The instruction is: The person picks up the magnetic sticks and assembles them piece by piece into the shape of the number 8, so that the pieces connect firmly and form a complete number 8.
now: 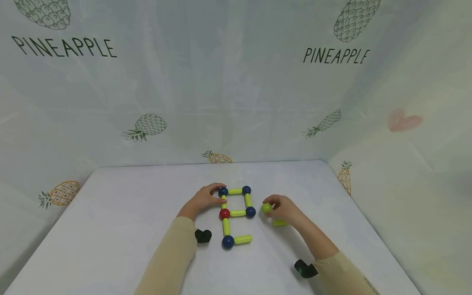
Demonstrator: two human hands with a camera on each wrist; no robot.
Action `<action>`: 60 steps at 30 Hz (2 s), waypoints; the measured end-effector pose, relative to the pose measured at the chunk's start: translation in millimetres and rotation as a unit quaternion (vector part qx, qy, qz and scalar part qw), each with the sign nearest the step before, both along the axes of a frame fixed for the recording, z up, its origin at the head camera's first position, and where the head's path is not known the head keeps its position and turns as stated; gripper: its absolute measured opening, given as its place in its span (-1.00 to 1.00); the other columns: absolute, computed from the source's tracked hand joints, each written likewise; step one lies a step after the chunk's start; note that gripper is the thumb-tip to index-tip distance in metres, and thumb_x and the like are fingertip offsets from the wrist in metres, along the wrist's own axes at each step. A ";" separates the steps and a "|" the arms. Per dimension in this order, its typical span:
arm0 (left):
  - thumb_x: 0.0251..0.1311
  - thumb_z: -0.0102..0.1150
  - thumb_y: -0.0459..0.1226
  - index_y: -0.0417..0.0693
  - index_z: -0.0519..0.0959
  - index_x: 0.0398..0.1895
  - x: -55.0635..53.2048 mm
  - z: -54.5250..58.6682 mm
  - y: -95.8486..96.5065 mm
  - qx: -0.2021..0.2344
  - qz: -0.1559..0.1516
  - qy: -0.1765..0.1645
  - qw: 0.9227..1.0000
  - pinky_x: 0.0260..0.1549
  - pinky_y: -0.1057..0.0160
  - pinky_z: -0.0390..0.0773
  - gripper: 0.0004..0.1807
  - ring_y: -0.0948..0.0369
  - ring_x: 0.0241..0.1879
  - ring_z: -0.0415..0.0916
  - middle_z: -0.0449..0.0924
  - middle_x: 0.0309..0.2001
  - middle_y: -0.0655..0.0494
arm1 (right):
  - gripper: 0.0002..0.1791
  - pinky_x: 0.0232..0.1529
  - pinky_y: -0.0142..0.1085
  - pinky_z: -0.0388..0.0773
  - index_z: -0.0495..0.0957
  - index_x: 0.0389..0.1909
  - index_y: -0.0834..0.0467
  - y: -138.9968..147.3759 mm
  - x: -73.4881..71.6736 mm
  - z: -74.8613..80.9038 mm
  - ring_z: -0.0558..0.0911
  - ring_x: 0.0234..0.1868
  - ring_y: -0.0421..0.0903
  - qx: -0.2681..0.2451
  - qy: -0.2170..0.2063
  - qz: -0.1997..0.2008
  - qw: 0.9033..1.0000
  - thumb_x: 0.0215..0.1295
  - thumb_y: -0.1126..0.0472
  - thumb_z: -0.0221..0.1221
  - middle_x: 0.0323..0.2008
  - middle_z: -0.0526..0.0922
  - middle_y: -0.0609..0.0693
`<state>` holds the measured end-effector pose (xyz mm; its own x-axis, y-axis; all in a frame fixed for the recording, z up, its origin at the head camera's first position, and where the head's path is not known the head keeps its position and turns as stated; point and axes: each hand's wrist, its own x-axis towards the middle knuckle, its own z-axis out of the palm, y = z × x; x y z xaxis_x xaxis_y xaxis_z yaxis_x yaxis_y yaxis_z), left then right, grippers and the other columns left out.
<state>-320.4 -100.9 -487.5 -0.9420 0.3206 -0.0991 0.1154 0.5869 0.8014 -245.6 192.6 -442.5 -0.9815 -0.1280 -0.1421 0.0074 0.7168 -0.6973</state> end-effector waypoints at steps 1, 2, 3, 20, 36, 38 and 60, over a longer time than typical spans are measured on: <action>0.03 0.48 -0.13 0.19 0.49 0.25 0.4 0.3 -0.1 0.000 0.001 -0.001 1.000 0.26 -0.07 0.27 -0.35 -0.10 0.29 0.29 0.44 0.25 -0.03 | -0.61 -0.30 -0.25 0.44 0.66 -0.06 0.13 -0.8 1.3 0.2 0.46 -0.24 -0.05 -0.003 0.000 0.002 1.000 0.02 0.33 0.43 -0.19 0.58 -0.02; 0.03 0.48 -0.12 0.19 0.49 0.26 0.8 0.8 -0.2 0.001 0.002 -0.002 1.000 0.26 -0.07 0.27 -0.34 -0.11 0.29 0.28 0.44 0.25 -0.03 | -0.61 -0.31 -0.25 0.45 0.66 -0.07 0.14 -1.7 2.7 0.7 0.46 -0.25 -0.05 -0.004 0.002 0.006 1.000 0.01 0.34 0.43 -0.20 0.58 -0.02; 0.03 0.48 -0.12 0.19 0.49 0.26 1.0 1.1 -0.3 0.000 0.003 -0.003 1.000 0.26 -0.07 0.27 -0.34 -0.11 0.30 0.28 0.44 0.26 -0.03 | -0.61 -0.31 -0.25 0.45 0.66 -0.07 0.14 -2.5 4.0 1.0 0.46 -0.25 -0.05 -0.007 0.000 0.006 1.000 0.01 0.35 0.43 -0.20 0.57 -0.02; 0.03 0.47 -0.11 0.19 0.49 0.26 2.0 -1.5 0.3 -0.007 0.007 -0.007 1.000 0.26 -0.08 0.28 -0.34 -0.11 0.30 0.28 0.43 0.27 -0.03 | -0.58 -0.27 -0.24 0.50 0.64 -0.08 0.18 -4.0 27.2 3.0 0.49 -0.18 -0.06 -0.049 -0.011 0.034 0.998 -0.04 0.42 0.42 -0.23 0.59 -0.08; 0.02 0.47 -0.07 0.23 0.50 0.25 -1.5 -3.0 1.1 -0.011 0.007 -0.003 1.000 0.22 -0.11 0.29 -0.35 -0.08 0.27 0.31 0.45 0.26 0.02 | -0.58 -0.23 -0.24 0.52 0.63 -0.09 0.15 -5.9 39.9 -6.5 0.51 -0.20 -0.08 -0.051 -0.019 0.056 0.997 -0.04 0.40 0.43 -0.25 0.59 -0.10; 0.02 0.47 -0.06 0.23 0.49 0.25 -1.9 -3.0 0.7 -0.016 0.008 -0.002 1.000 0.22 -0.11 0.30 -0.34 -0.08 0.26 0.31 0.44 0.27 0.02 | -0.58 -0.23 -0.24 0.52 0.62 -0.08 0.16 -6.7 41.1 -7.8 0.50 -0.20 -0.08 -0.052 -0.019 0.064 0.996 -0.03 0.40 0.42 -0.25 0.58 -0.09; -0.01 0.49 -0.04 0.24 0.51 0.24 -2.6 -4.7 -1.0 -0.022 0.009 0.001 1.000 0.18 -0.13 0.32 -0.34 -0.06 0.21 0.34 0.47 0.23 0.06 | -0.61 -0.31 -0.27 0.50 0.67 -0.12 0.13 -17.7 51.1 -19.7 0.48 -0.30 -0.10 -0.063 -0.042 0.082 0.994 -0.05 0.39 0.44 -0.29 0.56 -0.08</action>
<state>-323.0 -101.9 -492.2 -0.9478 0.2990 -0.1103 0.1066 0.6235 0.7745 -194.5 175.0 -462.2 -0.9315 -0.3071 -0.1949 -0.0403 0.6198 -0.7837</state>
